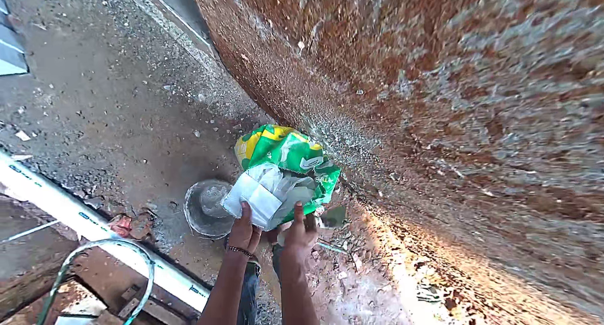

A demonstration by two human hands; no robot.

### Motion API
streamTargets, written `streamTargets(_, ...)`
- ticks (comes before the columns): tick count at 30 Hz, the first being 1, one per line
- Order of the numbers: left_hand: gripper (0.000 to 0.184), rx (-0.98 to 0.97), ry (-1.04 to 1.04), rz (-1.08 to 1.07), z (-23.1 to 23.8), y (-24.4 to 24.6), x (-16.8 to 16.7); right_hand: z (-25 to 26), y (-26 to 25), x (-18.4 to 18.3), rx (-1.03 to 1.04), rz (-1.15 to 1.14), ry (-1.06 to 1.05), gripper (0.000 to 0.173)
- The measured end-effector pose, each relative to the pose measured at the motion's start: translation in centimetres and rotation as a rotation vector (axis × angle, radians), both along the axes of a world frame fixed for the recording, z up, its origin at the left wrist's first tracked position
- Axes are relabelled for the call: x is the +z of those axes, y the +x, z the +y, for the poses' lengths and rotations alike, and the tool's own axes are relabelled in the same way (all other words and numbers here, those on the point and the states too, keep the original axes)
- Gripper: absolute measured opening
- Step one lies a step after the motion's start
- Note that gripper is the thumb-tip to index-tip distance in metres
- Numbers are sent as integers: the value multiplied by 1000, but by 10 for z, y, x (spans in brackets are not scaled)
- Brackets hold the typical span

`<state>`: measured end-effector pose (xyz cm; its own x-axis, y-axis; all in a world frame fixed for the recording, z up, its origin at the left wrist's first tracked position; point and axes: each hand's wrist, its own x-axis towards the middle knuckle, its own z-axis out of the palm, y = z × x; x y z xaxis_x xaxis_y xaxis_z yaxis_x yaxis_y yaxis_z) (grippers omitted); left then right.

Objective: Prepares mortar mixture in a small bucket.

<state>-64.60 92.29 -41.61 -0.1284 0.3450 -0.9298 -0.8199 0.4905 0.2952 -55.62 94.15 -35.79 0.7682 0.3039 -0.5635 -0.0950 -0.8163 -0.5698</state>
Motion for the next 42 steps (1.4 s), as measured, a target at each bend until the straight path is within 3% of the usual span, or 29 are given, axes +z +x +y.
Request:
streamTargets(2, 46, 57, 6, -69, -6, 2, -11, -9, 4, -16, -18, -80, -5, 27)
streamTargets(4, 51, 102, 14, -136, -9, 6, -28, -27, 14, -46, -17, -148, -76, 23)
streamTargets(10, 66, 65, 38, -45, -9, 23, -86, -65, 24, -148, -25, 114, -249, 38)
streamTargets(14, 72, 45, 77, -11, -3, 19, -131, -68, 27, -194, 121, 101, -316, 44)
streamTargets(17, 77, -10, -9, 97, -2, 17, -159, -71, 28, -221, 189, 105, -371, 47)
streamTargets(20, 79, -115, -248, 291, 4, 16, -171, -52, 28, -226, 315, 100, -465, 52)
streamTargets(22, 69, -350, -364, 498, 15, 4, -162, -53, 33, -237, 338, 100, -425, 53)
streamTargets(24, 49, -560, -339, 879, 23, -11, -133, -63, 36, -247, 295, 94, -271, 40)
streamTargets(27, 41, -746, 248, 1449, 30, -13, -84, -69, 41, -248, 260, 130, -147, 35)
streamTargets(29, 37, -1023, 533, 1554, 43, 2, -66, -72, 40, -245, 225, 127, -110, 32)
streamTargets(31, 47, -1400, 530, 1546, 63, 20, -64, -69, 36, -239, 182, 109, -74, 28)
streamTargets(33, 62, -1617, 478, 1566, 90, 33, -68, -64, 34, -234, 130, 113, -21, 22)
streamTargets(35, 49, -1775, 514, 1643, 114, 39, -65, -64, 35, -233, 96, 95, 9, 23)
streamTargets(37, 20, -1781, 626, 1722, 134, 36, -66, -66, 35, -231, 106, 56, -10, 31)
streamTargets(40, 23, -1623, 558, 1597, 170, 19, -55, -64, 32, -228, 146, 51, -58, 40)
streamTargets(42, 26, -1498, 461, 1514, 193, 8, -44, -58, 27, -225, 142, 67, -92, 33)
